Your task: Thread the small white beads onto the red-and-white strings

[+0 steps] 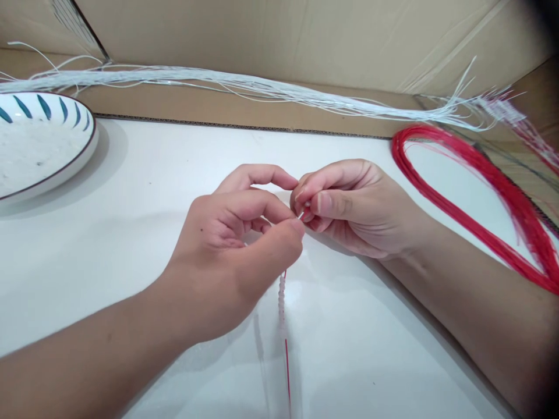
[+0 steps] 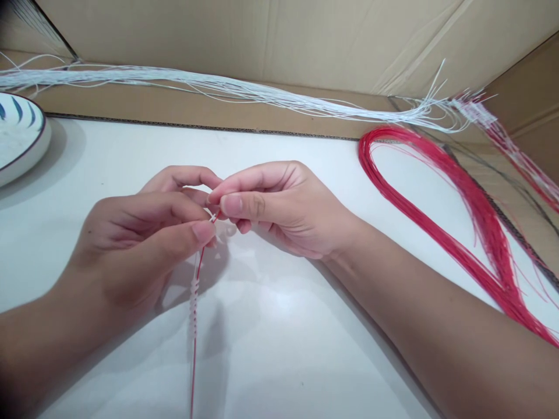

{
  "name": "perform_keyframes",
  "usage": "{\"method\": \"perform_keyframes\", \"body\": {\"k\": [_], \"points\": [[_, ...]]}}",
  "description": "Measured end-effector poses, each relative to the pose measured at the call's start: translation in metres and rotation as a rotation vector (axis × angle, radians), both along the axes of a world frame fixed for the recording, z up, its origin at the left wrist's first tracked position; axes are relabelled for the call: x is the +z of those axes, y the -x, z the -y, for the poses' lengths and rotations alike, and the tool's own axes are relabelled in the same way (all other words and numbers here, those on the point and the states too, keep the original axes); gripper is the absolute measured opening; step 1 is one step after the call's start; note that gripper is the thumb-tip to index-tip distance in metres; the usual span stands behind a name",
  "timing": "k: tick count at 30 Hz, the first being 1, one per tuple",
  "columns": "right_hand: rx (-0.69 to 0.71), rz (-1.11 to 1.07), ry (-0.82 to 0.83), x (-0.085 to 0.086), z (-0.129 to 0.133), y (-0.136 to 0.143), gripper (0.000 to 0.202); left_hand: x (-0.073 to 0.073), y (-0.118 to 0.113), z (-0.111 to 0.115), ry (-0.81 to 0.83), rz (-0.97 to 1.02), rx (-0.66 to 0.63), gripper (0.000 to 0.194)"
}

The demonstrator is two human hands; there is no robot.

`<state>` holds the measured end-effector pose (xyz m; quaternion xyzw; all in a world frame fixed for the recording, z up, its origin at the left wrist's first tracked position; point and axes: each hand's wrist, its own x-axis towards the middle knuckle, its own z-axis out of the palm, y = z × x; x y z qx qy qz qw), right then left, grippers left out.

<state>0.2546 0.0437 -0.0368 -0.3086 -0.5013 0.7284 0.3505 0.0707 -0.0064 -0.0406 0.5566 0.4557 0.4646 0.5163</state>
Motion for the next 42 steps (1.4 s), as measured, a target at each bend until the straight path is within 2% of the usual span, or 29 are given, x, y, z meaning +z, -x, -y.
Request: {"method": "perform_keyframes", "body": {"k": [13,17,25,33,42], "points": [[-0.013,0.008,-0.014,0.0005,-0.0009,0.0027,0.016,0.0001,0.0,0.0012,0.016,-0.006,0.004,0.02],[-0.009,0.024,-0.036,0.0008,0.0003,0.0031,0.016,0.0017,-0.0015,0.001,0.024,-0.056,0.05,0.02],[-0.023,0.047,-0.046,-0.0007,0.0004,0.0002,0.011,0.0035,-0.0026,0.0031,-0.084,-0.237,0.111,0.02],[-0.041,0.046,-0.053,-0.0015,0.0002,-0.0002,0.008,0.0049,-0.0039,0.0005,-0.075,-0.247,0.129,0.022],[-0.042,0.042,-0.032,0.0,0.0002,0.0005,0.015,0.0051,-0.0043,0.0006,-0.064,-0.233,0.128,0.023]]}}
